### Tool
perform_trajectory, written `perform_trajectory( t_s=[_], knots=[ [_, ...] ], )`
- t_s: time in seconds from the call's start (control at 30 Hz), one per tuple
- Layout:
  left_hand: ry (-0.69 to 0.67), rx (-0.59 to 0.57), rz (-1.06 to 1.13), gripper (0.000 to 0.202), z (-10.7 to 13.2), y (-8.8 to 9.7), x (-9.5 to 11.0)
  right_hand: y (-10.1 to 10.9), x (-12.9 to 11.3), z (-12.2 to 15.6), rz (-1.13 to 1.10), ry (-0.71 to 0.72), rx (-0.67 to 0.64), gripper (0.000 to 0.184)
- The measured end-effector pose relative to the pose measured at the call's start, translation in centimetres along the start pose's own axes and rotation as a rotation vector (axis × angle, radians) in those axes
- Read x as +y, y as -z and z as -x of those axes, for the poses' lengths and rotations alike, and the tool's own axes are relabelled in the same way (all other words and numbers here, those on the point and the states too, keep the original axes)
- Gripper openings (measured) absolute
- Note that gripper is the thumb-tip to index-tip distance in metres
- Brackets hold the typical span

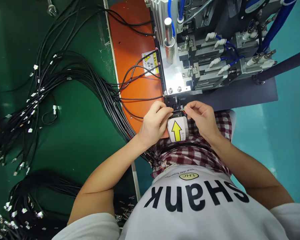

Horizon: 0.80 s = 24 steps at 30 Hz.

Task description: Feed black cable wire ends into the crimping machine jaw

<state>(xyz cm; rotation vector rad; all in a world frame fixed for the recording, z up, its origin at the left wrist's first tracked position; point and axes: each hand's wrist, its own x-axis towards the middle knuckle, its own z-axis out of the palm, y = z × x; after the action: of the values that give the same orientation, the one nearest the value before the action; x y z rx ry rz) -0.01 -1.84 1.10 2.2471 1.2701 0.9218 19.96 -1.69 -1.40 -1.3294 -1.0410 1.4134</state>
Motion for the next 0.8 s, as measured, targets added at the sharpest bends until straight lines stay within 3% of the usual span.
perform_trajectory(
  t_s=[0.33, 0.8],
  knots=[
    [-0.03, 0.01, 0.014, 0.014, -0.9, -0.9, -1.2, 0.1, 0.7, -1.6, -0.063, -0.077, 0.008, 0.015],
    [-0.01, -0.034, -0.006, 0.02, -1.1, -1.0, -1.4, 0.3, 1.1, -2.1, -0.058, -0.078, -0.002, 0.017]
  ],
)
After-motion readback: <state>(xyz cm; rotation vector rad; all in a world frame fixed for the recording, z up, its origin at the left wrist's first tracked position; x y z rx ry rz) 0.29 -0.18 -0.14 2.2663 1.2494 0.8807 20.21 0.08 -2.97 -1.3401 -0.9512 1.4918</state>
